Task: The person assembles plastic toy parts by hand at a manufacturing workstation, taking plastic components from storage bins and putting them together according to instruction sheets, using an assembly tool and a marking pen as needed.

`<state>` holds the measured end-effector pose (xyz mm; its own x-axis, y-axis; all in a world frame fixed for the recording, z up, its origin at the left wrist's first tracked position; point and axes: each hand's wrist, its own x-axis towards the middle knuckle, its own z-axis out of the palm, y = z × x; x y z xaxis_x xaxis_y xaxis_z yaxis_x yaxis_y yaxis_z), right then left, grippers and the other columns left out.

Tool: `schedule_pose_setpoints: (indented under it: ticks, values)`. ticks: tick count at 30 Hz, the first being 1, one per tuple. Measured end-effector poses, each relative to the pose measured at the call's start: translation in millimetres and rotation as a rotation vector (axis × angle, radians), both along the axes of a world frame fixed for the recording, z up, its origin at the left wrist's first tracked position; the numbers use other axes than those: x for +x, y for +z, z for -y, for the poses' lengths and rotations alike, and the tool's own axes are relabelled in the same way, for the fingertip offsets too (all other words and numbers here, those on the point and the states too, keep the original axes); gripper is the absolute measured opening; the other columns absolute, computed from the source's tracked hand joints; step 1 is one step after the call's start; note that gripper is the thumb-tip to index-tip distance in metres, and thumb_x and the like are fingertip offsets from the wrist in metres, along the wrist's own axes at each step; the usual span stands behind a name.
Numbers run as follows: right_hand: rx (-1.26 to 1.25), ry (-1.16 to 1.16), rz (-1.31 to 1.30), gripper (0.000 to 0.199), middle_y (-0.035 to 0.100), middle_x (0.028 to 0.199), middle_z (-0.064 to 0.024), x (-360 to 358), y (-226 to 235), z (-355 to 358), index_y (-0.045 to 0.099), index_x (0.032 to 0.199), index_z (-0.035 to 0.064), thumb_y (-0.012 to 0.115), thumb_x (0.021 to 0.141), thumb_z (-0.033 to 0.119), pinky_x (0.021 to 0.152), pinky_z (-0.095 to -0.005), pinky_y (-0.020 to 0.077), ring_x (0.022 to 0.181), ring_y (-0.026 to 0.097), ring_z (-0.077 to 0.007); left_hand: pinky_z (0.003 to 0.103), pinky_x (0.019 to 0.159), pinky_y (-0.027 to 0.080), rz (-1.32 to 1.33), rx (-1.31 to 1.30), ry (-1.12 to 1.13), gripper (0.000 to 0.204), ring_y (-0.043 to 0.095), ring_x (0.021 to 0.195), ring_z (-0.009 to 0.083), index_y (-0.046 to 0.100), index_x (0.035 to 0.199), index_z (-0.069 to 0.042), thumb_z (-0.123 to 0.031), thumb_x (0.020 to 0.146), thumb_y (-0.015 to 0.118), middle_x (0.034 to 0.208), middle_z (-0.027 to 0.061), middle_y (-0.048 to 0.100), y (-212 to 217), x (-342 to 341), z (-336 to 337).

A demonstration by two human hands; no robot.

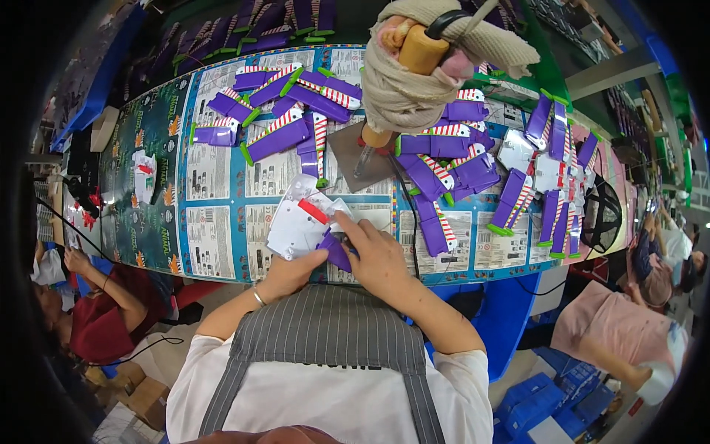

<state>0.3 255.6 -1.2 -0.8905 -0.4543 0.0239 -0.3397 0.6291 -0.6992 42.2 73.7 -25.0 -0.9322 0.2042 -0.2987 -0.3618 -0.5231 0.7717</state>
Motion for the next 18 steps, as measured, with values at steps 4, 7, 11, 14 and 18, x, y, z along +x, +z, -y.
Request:
schedule_pose_setpoints:
  ticks: [4,7,11,14,18]
  values:
    - [0.258,0.046,-0.131,0.048,0.049,0.096,-0.0097,-12.7,22.3,-14.4,0.052,0.113,0.0130,0.068,0.069,0.014,0.059,-0.0384,0.0482,0.065,0.059,-0.0289,0.030,0.090,0.044,0.136,-0.044,0.095,0.047,0.054,0.104,0.0164,0.046,0.122,-0.001,-0.009,0.081,0.068,0.113,0.0075,0.057,-3.5,-7.7,-7.4]
    - [0.405,0.027,-0.229,0.031,0.049,0.090,-0.0102,-26.0,24.8,-24.7,0.054,0.094,0.0073,0.065,0.065,0.010,0.058,-0.0368,0.0468,0.065,0.059,-0.0271,0.030,0.090,0.044,0.129,-0.067,0.085,0.046,0.054,0.105,0.0165,0.046,0.122,-0.001,-0.009,0.082,0.067,0.114,0.0077,0.057,-2.0,-6.4,-7.0]
    - [0.449,0.076,-0.155,0.025,0.053,0.094,-0.0139,-32.2,9.3,-20.3,0.053,0.092,0.0043,0.060,0.068,0.006,0.066,-0.0404,0.0472,0.075,0.059,-0.0307,0.030,0.090,0.043,0.088,-0.096,0.079,0.047,0.054,0.104,0.0167,0.045,0.122,-0.001,-0.009,0.082,0.067,0.114,0.0077,0.057,-2.4,-8.3,-7.7]
    - [0.459,0.086,-0.124,0.018,0.056,0.084,-0.0137,-34.5,7.1,-17.4,0.052,0.088,0.0038,0.057,0.072,0.009,0.064,-0.0400,0.0480,0.073,0.060,-0.0299,0.030,0.090,0.043,0.063,-0.135,0.061,0.047,0.054,0.104,0.0167,0.045,0.122,-0.001,-0.010,0.081,0.067,0.114,0.0077,0.057,-1.2,-10.7,-8.1]
    - [0.540,0.150,-0.021,0.013,0.059,0.074,-0.0132,-43.3,17.8,-17.2,0.052,0.084,0.0034,0.056,0.073,0.011,0.059,-0.0388,0.0490,0.070,0.062,-0.0297,0.030,0.089,0.043,0.073,-0.150,0.050,0.047,0.054,0.103,0.0165,0.046,0.122,-0.001,-0.010,0.082,0.067,0.113,0.0077,0.057,-0.8,-13.9,-7.8]
